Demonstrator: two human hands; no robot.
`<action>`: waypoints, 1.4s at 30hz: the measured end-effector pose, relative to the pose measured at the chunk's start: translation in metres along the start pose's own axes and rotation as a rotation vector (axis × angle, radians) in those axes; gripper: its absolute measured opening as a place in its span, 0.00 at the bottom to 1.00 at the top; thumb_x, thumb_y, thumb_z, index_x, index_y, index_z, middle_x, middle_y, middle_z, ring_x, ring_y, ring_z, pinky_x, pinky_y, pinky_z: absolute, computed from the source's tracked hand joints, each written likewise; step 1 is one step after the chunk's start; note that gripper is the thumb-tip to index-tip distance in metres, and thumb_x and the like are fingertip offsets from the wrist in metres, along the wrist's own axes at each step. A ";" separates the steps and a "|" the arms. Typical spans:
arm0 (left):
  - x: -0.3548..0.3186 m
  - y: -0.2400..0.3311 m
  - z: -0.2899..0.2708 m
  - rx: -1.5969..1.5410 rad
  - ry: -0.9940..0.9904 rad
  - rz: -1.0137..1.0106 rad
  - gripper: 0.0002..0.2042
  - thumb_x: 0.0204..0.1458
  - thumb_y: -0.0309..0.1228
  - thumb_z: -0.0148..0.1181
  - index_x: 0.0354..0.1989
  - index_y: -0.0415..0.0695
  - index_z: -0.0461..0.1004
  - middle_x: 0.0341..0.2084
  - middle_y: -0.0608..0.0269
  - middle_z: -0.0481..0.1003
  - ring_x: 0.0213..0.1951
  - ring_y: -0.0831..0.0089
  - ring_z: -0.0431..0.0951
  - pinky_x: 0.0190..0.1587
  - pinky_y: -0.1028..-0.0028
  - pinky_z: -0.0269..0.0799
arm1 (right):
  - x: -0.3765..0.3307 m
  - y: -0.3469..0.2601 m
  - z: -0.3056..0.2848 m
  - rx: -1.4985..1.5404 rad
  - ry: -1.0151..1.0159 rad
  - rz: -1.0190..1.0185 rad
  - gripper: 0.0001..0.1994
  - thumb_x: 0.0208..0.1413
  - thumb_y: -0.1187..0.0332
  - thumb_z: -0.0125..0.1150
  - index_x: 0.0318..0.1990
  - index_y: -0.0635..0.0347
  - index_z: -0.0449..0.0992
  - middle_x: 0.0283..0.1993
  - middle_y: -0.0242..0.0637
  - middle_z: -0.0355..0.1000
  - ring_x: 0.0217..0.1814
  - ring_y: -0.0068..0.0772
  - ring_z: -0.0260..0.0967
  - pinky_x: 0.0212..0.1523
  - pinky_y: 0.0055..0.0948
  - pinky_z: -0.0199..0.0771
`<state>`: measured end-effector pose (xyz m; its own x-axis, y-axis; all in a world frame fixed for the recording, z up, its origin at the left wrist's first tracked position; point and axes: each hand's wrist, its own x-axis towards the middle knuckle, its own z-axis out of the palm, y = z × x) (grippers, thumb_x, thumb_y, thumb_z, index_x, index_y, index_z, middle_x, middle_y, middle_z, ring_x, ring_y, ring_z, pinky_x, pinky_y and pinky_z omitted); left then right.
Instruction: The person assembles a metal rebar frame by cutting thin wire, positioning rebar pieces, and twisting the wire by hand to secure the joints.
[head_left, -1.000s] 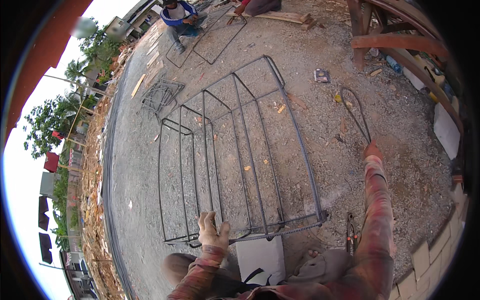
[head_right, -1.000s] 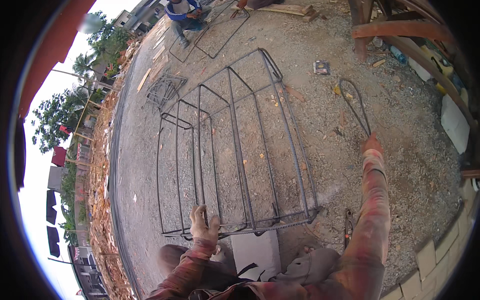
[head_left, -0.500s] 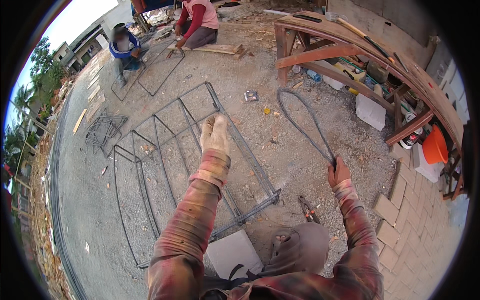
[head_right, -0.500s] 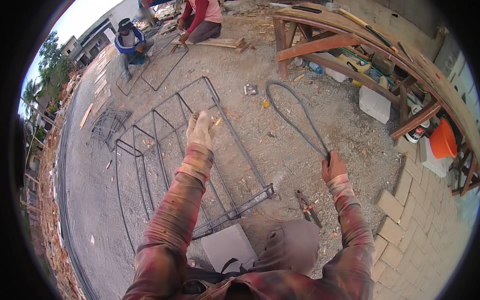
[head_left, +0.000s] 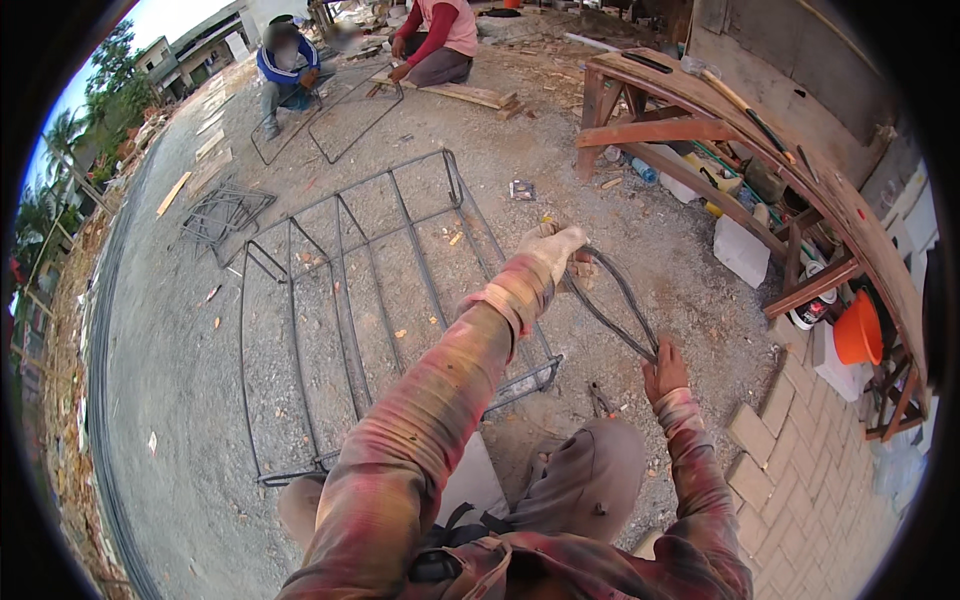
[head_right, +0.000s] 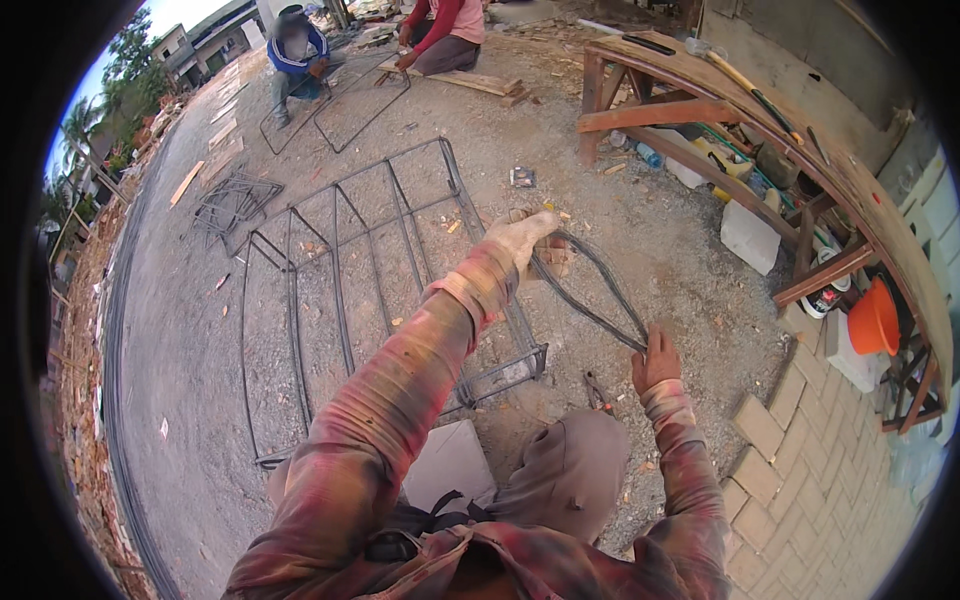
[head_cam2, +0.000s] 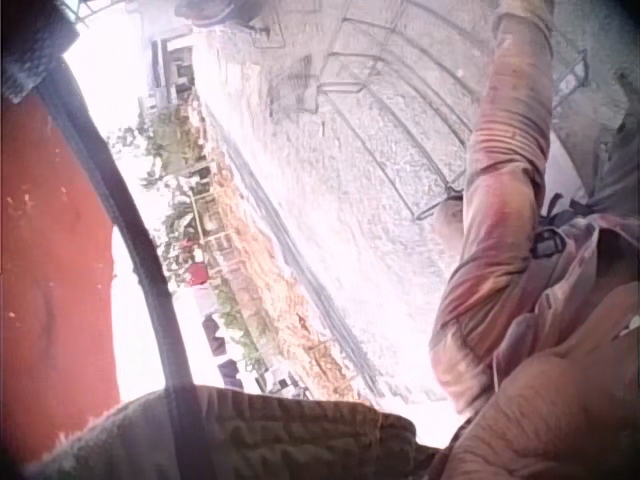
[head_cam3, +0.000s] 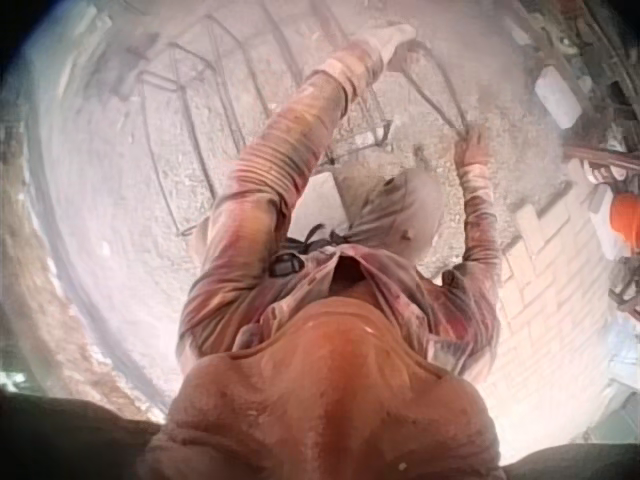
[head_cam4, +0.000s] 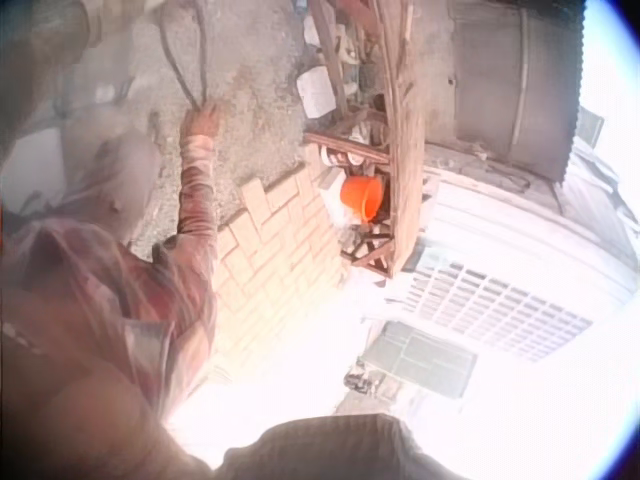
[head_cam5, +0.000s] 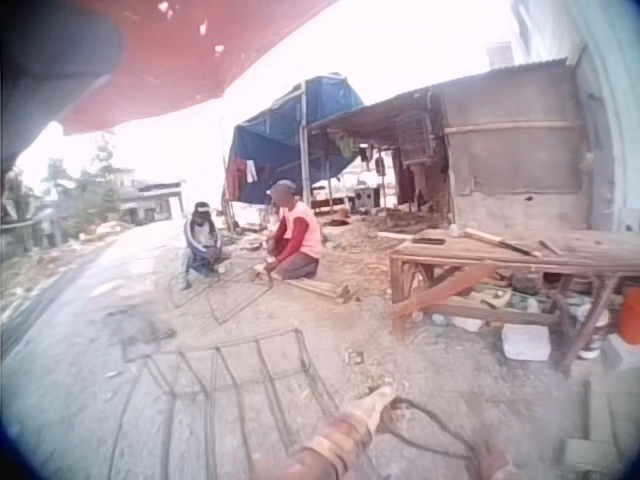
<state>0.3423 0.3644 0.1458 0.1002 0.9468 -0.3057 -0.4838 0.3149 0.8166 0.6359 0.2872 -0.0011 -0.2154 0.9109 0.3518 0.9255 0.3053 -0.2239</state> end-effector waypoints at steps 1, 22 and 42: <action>0.006 -0.015 0.004 0.076 0.054 0.045 0.13 0.50 0.35 0.56 0.40 0.41 0.68 0.29 0.56 0.72 0.26 0.67 0.75 0.26 0.69 0.74 | -0.008 -0.004 0.010 -0.199 0.089 0.016 0.23 0.46 0.66 0.56 0.49 0.67 0.63 0.43 0.57 0.67 0.45 0.56 0.67 0.41 0.42 0.69; -0.038 -0.058 0.062 0.939 -0.115 0.436 0.25 0.50 0.49 0.46 0.45 0.40 0.72 0.38 0.43 0.73 0.46 0.51 0.71 0.50 0.62 0.64 | 0.040 -0.082 -0.033 1.103 0.065 0.133 0.11 0.53 0.70 0.56 0.40 0.71 0.70 0.39 0.38 0.72 0.40 0.24 0.67 0.40 0.24 0.67; -0.060 -0.034 0.049 0.887 -0.007 0.568 0.13 0.41 0.35 0.58 0.34 0.42 0.75 0.30 0.51 0.76 0.35 0.57 0.76 0.40 0.68 0.71 | 0.063 -0.121 -0.047 1.253 0.201 0.170 0.11 0.59 0.69 0.47 0.45 0.67 0.68 0.41 0.35 0.70 0.39 0.22 0.67 0.38 0.21 0.66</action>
<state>0.3953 0.3003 0.1608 0.0649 0.9698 0.2351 0.3483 -0.2428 0.9054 0.5247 0.2947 0.0912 0.0282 0.9399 0.3403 -0.0119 0.3407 -0.9401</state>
